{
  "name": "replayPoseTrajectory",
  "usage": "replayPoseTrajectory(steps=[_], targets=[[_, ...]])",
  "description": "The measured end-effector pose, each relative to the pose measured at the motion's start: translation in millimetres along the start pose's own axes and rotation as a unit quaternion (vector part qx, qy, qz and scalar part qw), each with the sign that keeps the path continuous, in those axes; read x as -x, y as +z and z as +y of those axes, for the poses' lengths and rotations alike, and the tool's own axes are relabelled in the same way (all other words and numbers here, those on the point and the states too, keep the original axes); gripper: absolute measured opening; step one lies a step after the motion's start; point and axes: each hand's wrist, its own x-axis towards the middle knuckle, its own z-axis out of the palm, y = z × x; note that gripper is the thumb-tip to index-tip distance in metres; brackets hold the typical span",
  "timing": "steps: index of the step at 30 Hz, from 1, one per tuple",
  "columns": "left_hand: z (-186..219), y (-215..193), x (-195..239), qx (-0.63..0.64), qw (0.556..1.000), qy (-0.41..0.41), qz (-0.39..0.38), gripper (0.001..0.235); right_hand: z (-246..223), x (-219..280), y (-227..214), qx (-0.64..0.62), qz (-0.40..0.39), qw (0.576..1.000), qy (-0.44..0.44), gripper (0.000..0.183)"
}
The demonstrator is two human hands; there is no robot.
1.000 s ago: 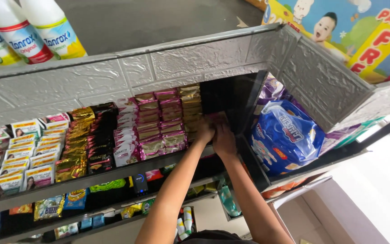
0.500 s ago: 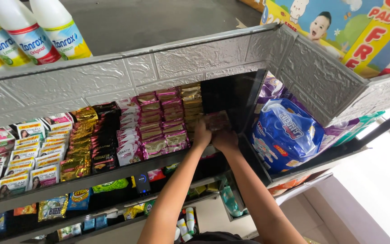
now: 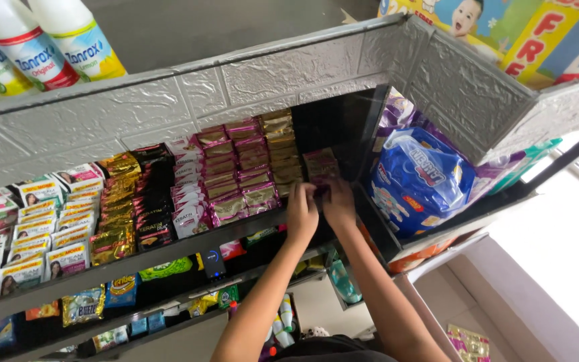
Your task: Stocking and organizing shampoo sachets and cleaning supplies on grocery store shelves.
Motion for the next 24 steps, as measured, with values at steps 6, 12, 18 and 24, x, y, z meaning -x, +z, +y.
replayPoseTrajectory(steps=[6, 12, 18, 24], targets=[[70.7, -35.5, 74.4, 0.078, 0.995, -0.037, -0.057, 0.023, -77.5, 95.5, -99.6, -0.02, -0.072, 0.994, 0.085, 0.02], [141.2, -34.4, 128.9, 0.176, 0.962, -0.034, -0.206, 0.02, -117.2, 181.5, -205.8, 0.104, -0.006, 0.992, 0.071, 0.027], [190.6, 13.0, 169.9, 0.238, 0.912, -0.01, -0.333, 0.024, -110.1, 234.6, -318.4, 0.241, 0.017, 0.957, 0.162, 0.023], [241.1, 28.5, 160.0, 0.271, 0.879, 0.059, -0.388, 0.02, -70.7, 262.9, -428.5, 0.188, -0.027, 0.925, 0.329, 0.014]])
